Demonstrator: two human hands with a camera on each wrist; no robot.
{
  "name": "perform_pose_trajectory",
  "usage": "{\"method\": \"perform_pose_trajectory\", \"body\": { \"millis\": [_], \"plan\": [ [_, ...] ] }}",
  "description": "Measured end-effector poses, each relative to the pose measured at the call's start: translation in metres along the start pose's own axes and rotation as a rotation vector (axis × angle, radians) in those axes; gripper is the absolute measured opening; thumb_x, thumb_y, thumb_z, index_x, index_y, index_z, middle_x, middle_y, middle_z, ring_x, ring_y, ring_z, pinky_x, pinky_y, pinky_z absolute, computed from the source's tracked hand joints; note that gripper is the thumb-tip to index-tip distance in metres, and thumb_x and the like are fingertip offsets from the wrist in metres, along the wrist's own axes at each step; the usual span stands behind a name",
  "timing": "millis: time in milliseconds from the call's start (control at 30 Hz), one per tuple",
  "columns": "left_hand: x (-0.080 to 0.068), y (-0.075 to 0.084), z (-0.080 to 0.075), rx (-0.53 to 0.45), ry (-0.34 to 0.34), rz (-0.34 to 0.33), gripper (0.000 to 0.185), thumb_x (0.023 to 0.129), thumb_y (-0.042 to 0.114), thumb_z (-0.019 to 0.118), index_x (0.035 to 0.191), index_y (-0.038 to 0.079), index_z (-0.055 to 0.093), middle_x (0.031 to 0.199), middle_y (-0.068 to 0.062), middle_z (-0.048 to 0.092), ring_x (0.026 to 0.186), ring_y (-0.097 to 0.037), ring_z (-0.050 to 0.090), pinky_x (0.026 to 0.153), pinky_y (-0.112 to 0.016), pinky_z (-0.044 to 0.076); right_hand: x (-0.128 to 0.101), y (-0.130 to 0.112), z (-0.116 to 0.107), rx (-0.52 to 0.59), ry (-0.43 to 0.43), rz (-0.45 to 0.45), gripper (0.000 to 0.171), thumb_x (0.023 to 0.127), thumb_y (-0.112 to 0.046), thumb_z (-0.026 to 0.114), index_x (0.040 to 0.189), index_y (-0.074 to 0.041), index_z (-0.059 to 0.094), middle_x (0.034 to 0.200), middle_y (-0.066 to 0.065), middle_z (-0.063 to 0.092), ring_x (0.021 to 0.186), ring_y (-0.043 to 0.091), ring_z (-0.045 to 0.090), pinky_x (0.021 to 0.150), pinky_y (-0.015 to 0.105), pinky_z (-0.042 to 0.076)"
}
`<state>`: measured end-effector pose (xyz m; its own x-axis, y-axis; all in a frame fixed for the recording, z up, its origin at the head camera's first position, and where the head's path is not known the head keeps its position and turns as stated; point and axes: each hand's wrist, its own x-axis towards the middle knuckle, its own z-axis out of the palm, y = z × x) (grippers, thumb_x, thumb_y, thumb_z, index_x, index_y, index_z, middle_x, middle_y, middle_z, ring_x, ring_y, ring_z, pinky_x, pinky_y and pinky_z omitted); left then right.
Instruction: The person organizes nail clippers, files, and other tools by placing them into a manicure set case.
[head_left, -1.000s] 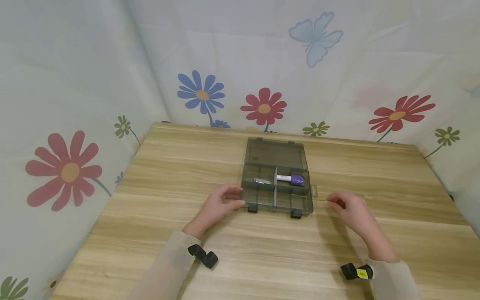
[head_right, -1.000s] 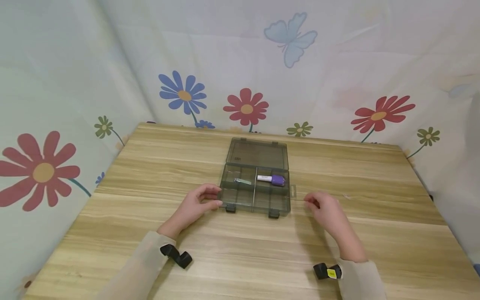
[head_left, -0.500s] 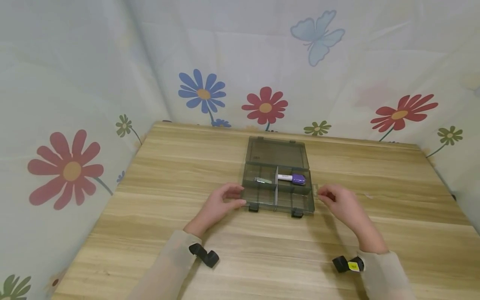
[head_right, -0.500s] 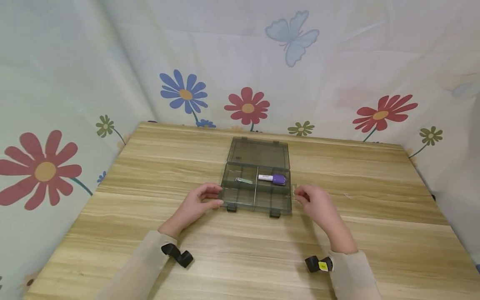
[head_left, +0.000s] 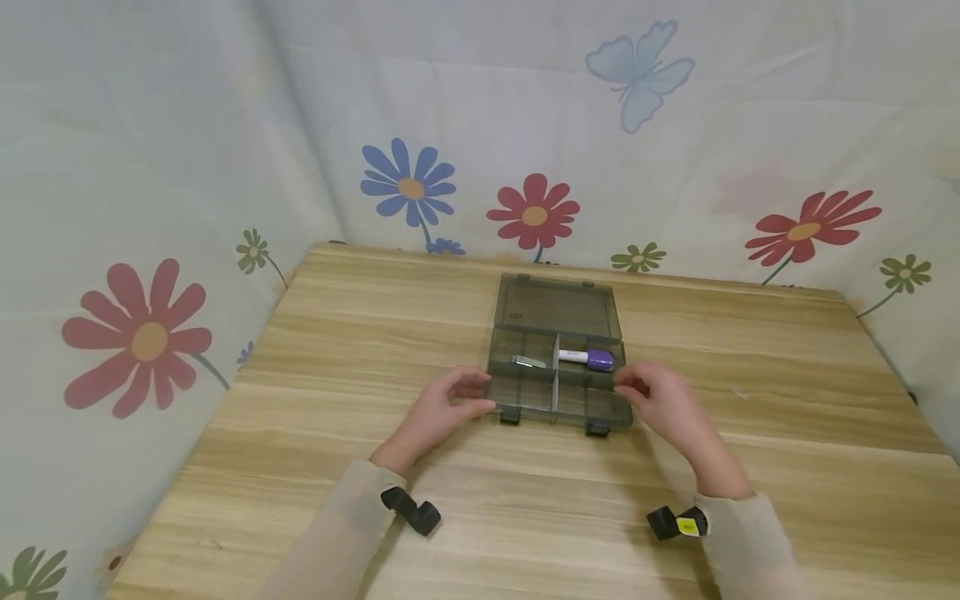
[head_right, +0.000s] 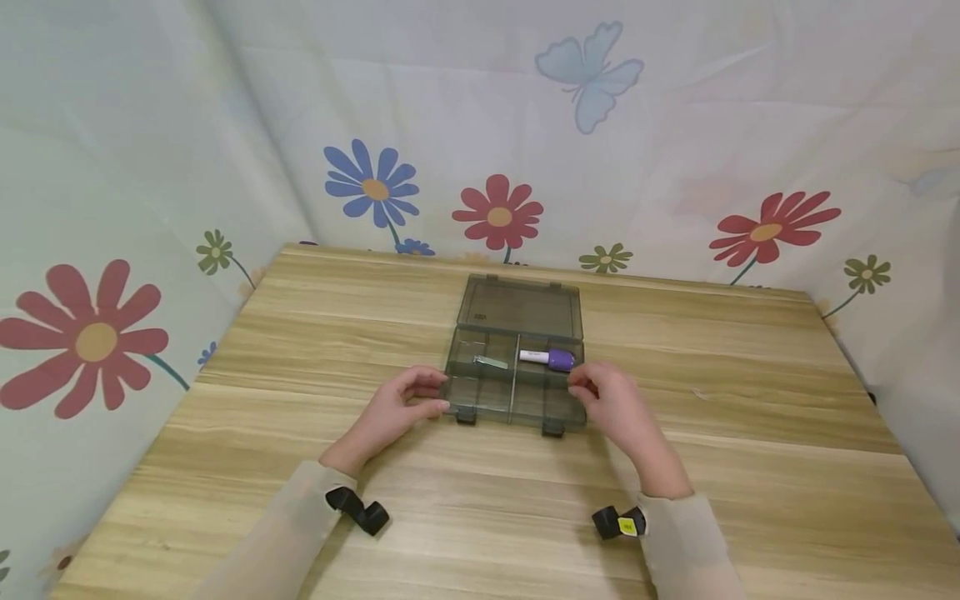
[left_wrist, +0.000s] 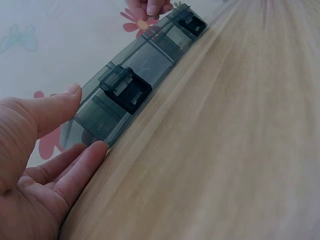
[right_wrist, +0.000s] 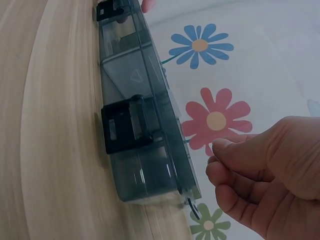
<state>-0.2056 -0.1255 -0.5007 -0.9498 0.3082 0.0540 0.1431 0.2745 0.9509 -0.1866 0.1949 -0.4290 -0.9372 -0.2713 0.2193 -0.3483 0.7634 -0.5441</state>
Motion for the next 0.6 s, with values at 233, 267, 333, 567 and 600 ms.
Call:
{"method": "perform_pose_trajectory", "body": {
  "millis": [233,267,333,567,600],
  "plan": [
    [-0.010,0.030,-0.004,-0.004,-0.022,0.007,0.042,0.083,0.017,0.071,0.120,0.003,0.057,0.119,-0.017,0.058,0.106,-0.030,0.058,0.086,-0.040,0.048,0.007,-0.006,0.008,0.009,-0.004,-0.033,0.009,0.082,0.003,0.067,0.091,0.001,0.066,0.083,0.007,0.063,0.071,0.017,0.056,0.062,0.033,0.048],
    [-0.010,0.031,-0.004,-0.002,-0.024,0.006,0.042,0.083,0.017,0.071,0.120,0.002,0.057,0.119,-0.017,0.058,0.106,-0.030,0.058,0.086,-0.040,0.048,0.008,-0.007,0.009,0.009,-0.006,-0.036,0.009,0.082,0.003,0.067,0.091,0.001,0.066,0.083,0.006,0.063,0.070,0.016,0.055,0.061,0.032,0.047],
    [-0.011,0.033,-0.005,0.003,-0.026,-0.002,0.042,0.083,0.017,0.071,0.120,0.002,0.057,0.119,-0.016,0.059,0.106,-0.029,0.058,0.086,-0.039,0.048,0.010,-0.009,0.012,0.012,-0.013,-0.039,0.009,0.082,0.002,0.067,0.090,0.001,0.066,0.082,0.006,0.063,0.068,0.015,0.054,0.059,0.030,0.047],
    [-0.011,0.033,-0.005,0.009,-0.031,-0.009,0.042,0.083,0.018,0.072,0.120,0.003,0.058,0.119,-0.014,0.059,0.106,-0.027,0.058,0.085,-0.037,0.048,0.016,-0.010,0.025,0.030,-0.057,-0.052,0.008,0.082,0.003,0.068,0.089,0.000,0.066,0.082,0.004,0.062,0.067,0.013,0.052,0.058,0.029,0.045],
    [-0.011,0.033,-0.005,0.005,-0.030,-0.007,0.042,0.083,0.018,0.072,0.120,0.003,0.058,0.119,-0.014,0.059,0.106,-0.027,0.058,0.085,-0.038,0.048,0.016,-0.011,0.027,0.033,-0.064,-0.052,0.008,0.081,0.002,0.068,0.089,0.000,0.066,0.081,0.004,0.062,0.067,0.013,0.052,0.059,0.029,0.046]
  ]
}}
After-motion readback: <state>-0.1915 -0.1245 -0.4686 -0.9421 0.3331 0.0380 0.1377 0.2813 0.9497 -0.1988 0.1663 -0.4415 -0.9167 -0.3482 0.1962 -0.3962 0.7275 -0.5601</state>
